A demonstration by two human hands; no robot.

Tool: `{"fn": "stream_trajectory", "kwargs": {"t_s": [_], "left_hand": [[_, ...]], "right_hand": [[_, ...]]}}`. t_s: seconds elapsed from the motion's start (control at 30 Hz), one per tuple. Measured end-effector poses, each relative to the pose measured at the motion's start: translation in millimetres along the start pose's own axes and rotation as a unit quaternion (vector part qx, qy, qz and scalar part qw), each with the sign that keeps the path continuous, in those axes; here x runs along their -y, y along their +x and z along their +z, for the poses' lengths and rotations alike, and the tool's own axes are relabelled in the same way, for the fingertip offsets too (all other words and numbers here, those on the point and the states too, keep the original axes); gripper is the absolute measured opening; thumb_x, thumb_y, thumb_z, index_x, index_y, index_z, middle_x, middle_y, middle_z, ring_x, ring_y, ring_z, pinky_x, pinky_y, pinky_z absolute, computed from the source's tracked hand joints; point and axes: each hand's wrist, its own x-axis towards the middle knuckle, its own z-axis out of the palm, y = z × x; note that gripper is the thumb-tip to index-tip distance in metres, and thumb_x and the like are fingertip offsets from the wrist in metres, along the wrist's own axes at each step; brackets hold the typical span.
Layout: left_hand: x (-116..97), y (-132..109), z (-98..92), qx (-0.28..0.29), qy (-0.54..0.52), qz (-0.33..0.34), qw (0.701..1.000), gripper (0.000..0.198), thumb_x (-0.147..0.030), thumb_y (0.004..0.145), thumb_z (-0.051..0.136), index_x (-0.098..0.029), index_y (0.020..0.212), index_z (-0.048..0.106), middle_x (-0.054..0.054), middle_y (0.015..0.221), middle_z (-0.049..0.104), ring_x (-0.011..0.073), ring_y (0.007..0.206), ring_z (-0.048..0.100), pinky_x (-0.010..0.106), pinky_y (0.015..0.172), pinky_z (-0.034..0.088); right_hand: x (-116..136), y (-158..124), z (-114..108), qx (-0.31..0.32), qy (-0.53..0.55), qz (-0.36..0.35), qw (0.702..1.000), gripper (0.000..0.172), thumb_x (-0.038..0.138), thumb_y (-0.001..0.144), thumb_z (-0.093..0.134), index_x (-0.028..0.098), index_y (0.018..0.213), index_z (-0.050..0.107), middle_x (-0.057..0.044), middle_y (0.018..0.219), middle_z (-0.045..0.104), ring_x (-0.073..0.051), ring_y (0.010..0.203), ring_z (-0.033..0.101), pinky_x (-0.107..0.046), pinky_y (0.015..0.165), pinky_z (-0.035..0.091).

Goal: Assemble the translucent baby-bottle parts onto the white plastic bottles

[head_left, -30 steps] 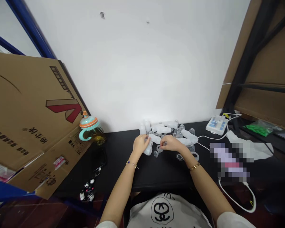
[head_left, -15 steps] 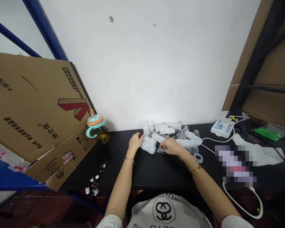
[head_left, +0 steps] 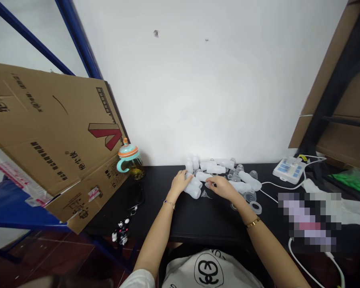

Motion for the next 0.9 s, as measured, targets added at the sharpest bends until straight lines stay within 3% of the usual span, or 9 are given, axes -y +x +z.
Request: {"fn": "stream_trajectory", "kwargs": {"t_s": [0.13,0.27,0.37,0.5,0.6,0.7,0.8,0.9], "left_hand": [[-4,-2,0.4,-0.026,-0.008,0.01,1.0,0.057,-0.058,0.096,0.052,-0.016,0.136,0.059,0.017,0.136,0.06,0.0321,0.122,0.062,0.043,0.101,0.048],[-20,-7,-4.6,-0.033,-0.062,0.137,0.988,0.059,-0.055,0.087,0.069,-0.023,0.136,0.06,0.01,0.138,0.06,0.028,0.128,0.058,0.042,0.111,0.044],[-35,-14,-6.4,-0.004,-0.132,0.204,0.97,0.065,-0.052,0.079,0.079,-0.03,0.137,0.06,0.007,0.14,0.059,0.0257,0.129,0.057,0.04,0.112,0.045],[-48,-21,0.2,-0.001,-0.166,0.227,0.96,0.059,-0.046,0.08,0.08,-0.029,0.134,0.063,0.007,0.136,0.063,0.0262,0.128,0.058,0.043,0.113,0.044],[-49,-22,9.1,-0.012,-0.177,0.227,0.958,0.052,-0.04,0.084,0.077,-0.027,0.133,0.063,0.007,0.132,0.066,0.0243,0.119,0.063,0.041,0.108,0.049],[-48,-20,17.4,-0.009,-0.193,0.219,0.956,0.045,-0.033,0.088,0.071,-0.025,0.132,0.064,0.007,0.127,0.068,0.0213,0.107,0.067,0.039,0.098,0.054],[-48,-18,21.1,-0.012,-0.221,0.203,0.954,0.041,-0.025,0.085,0.07,-0.021,0.125,0.066,0.009,0.124,0.07,0.0209,0.102,0.068,0.038,0.094,0.056],[-47,-15,18.4,-0.036,-0.261,0.165,0.951,0.037,-0.021,0.079,0.073,-0.02,0.115,0.067,0.008,0.119,0.071,0.0219,0.105,0.068,0.04,0.098,0.054]], "right_hand": [[-6,3,4,-0.08,0.054,0.02,0.995,0.027,0.023,0.091,0.057,0.021,0.11,0.075,-0.007,0.101,0.077,-0.024,0.101,0.071,-0.037,0.095,0.05],[-11,9,11,-0.131,0.221,0.074,0.964,0.028,0.03,0.086,0.063,0.021,0.11,0.074,-0.007,0.098,0.077,-0.023,0.093,0.073,-0.039,0.091,0.055],[-14,12,15,-0.13,0.358,0.108,0.918,0.036,0.038,0.079,0.071,0.019,0.109,0.073,-0.008,0.093,0.076,-0.023,0.088,0.073,-0.039,0.084,0.058],[-13,13,19,-0.107,0.441,0.124,0.882,0.047,0.044,0.071,0.077,0.018,0.109,0.072,-0.007,0.09,0.075,-0.022,0.081,0.072,-0.037,0.078,0.059],[-6,12,21,-0.118,0.434,0.111,0.886,0.045,0.043,0.071,0.077,0.018,0.108,0.07,-0.005,0.087,0.074,-0.021,0.079,0.071,-0.037,0.078,0.058],[3,10,21,-0.129,0.376,0.083,0.914,0.037,0.039,0.077,0.072,0.02,0.109,0.071,-0.004,0.088,0.075,-0.022,0.085,0.071,-0.036,0.082,0.056],[11,7,18,-0.129,0.311,0.064,0.94,0.034,0.037,0.082,0.067,0.023,0.113,0.071,-0.005,0.097,0.075,-0.022,0.094,0.07,-0.031,0.075,0.055],[16,4,8,-0.142,0.263,0.057,0.953,0.03,0.04,0.081,0.07,0.022,0.106,0.071,-0.007,0.107,0.073,-0.021,0.088,0.068,-0.028,0.068,0.052]]}}
